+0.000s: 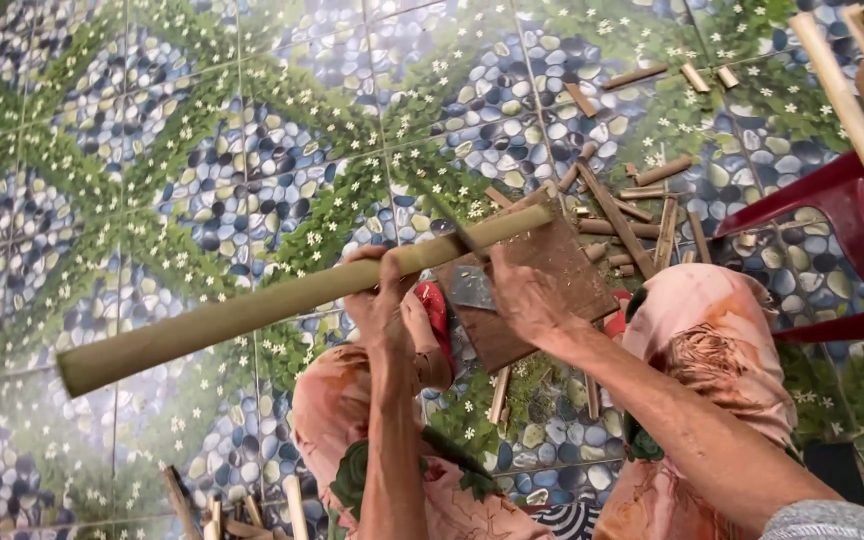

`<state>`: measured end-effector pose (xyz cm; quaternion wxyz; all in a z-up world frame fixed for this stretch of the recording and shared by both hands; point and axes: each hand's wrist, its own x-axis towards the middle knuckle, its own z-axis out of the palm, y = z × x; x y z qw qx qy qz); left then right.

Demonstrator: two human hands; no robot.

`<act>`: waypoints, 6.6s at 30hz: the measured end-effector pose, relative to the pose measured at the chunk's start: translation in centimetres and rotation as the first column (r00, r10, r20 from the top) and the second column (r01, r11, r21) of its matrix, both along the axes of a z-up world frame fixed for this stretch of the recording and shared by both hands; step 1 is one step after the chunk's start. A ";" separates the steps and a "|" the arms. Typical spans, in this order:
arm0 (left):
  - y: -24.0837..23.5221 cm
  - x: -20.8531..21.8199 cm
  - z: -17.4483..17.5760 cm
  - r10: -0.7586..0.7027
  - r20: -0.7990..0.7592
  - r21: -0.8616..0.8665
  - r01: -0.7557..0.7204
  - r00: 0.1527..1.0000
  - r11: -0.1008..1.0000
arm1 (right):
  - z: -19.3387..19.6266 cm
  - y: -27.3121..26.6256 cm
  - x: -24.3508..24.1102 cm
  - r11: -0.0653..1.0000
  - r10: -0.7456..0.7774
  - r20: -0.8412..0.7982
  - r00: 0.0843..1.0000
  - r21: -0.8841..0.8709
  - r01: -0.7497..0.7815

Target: The person sits on the floor and uses a knife to split and shape a bamboo pole. They repeatedly rotate the pole and shave its surface to create a flat, tapered section.

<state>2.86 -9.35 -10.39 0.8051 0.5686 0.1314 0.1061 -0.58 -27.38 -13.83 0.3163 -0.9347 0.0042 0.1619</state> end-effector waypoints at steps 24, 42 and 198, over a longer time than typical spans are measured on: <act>9.7 0.7 -0.9 0.332 -0.135 -0.241 -0.356 0.934 0.903 | -0.3 -5.7 4.0 -0.038 -0.528 -0.354 0.772 0.918 0.394; 4.2 -0.2 1.9 -0.152 0.077 -0.362 0.170 0.985 0.917 | 0.0 -7.4 5.5 0.053 -0.380 -0.392 0.838 0.895 0.443; 2.4 -0.6 2.2 0.381 -0.101 -0.317 -0.393 0.919 0.864 | 1.5 -3.5 4.8 0.871 0.062 0.312 0.948 -0.481 0.102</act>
